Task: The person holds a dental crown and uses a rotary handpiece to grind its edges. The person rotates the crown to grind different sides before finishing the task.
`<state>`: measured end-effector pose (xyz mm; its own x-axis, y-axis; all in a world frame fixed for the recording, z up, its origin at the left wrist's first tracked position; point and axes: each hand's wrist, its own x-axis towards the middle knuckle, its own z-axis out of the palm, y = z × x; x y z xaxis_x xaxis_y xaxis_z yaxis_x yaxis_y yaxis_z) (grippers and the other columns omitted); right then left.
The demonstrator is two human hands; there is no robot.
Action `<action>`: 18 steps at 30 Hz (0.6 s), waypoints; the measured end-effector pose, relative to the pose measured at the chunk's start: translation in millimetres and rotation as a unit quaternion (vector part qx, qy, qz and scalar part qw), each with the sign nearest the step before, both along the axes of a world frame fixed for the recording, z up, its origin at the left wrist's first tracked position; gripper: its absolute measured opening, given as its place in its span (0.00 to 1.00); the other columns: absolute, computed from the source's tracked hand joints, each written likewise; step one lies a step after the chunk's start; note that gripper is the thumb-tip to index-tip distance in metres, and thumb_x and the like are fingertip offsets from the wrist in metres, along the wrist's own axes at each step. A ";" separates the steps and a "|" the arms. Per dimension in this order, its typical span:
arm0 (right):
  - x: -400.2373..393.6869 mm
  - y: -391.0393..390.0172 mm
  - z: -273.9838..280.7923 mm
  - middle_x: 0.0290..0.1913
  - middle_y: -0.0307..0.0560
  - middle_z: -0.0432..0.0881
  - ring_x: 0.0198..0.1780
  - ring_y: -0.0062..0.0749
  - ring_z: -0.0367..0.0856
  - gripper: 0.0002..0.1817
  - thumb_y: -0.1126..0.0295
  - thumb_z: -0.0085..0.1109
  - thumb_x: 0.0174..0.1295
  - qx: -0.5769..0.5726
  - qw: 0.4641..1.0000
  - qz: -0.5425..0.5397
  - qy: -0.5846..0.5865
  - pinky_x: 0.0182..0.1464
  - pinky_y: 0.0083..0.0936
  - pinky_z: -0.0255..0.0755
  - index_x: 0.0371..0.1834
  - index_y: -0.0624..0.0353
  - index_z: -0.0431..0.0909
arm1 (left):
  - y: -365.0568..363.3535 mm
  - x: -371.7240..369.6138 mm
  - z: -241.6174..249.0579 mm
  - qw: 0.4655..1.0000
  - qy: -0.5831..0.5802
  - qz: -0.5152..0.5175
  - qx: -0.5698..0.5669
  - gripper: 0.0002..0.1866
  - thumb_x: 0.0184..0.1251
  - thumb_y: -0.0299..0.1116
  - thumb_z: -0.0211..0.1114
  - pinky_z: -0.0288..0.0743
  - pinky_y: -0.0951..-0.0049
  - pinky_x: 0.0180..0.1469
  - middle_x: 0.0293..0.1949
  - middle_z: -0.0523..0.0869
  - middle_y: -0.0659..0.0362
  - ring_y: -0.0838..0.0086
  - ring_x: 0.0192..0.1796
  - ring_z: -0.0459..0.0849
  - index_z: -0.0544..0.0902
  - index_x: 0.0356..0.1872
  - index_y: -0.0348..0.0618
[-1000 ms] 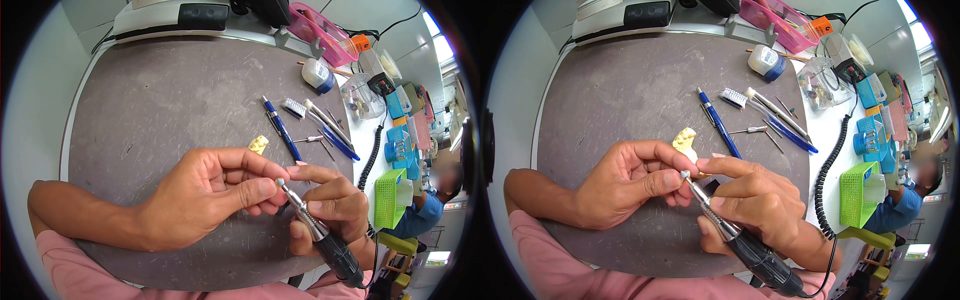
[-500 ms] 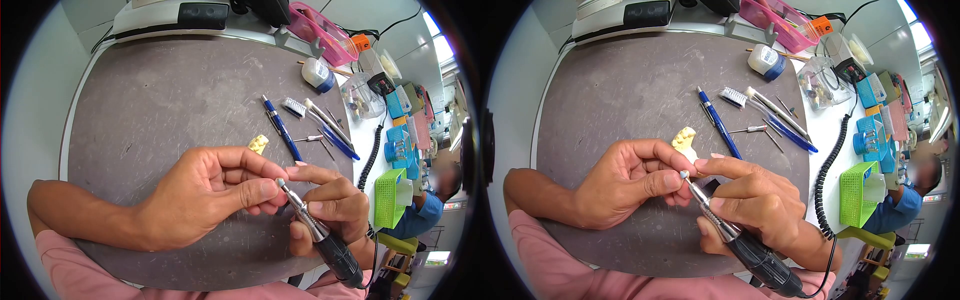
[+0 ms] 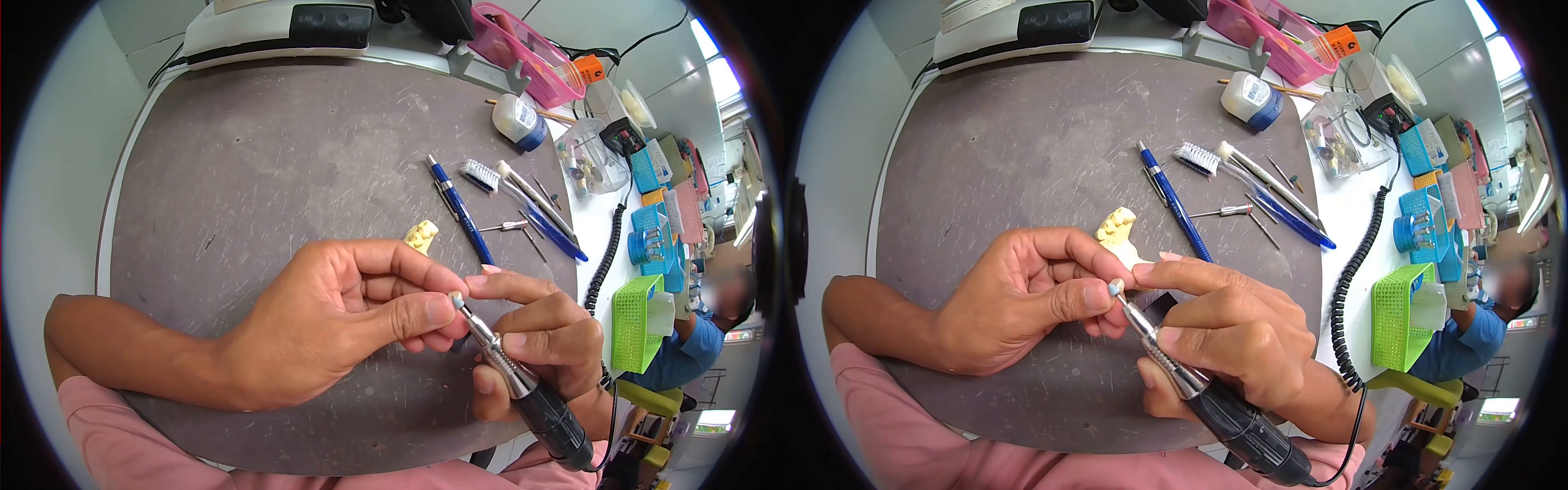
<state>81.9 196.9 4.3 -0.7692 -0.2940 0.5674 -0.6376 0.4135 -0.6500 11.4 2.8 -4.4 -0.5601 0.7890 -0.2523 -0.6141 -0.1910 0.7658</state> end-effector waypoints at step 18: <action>-0.5 0.0 0.6 0.31 0.48 0.77 0.45 0.52 0.83 0.20 0.76 0.71 0.45 0.004 1.000 -0.002 0.001 0.49 0.43 0.79 0.37 0.61 0.68 | 0.2 -0.3 0.1 1.000 0.002 -0.001 -0.004 0.10 0.66 0.27 0.59 0.77 0.78 0.42 0.34 0.84 0.52 0.73 0.38 0.84 0.75 0.44 0.32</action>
<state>81.4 197.0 4.9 -0.7693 -0.2955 0.5665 -0.6372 0.4206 -0.6459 11.1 3.0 -4.3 -0.5596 0.7879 -0.2570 -0.6114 -0.1832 0.7698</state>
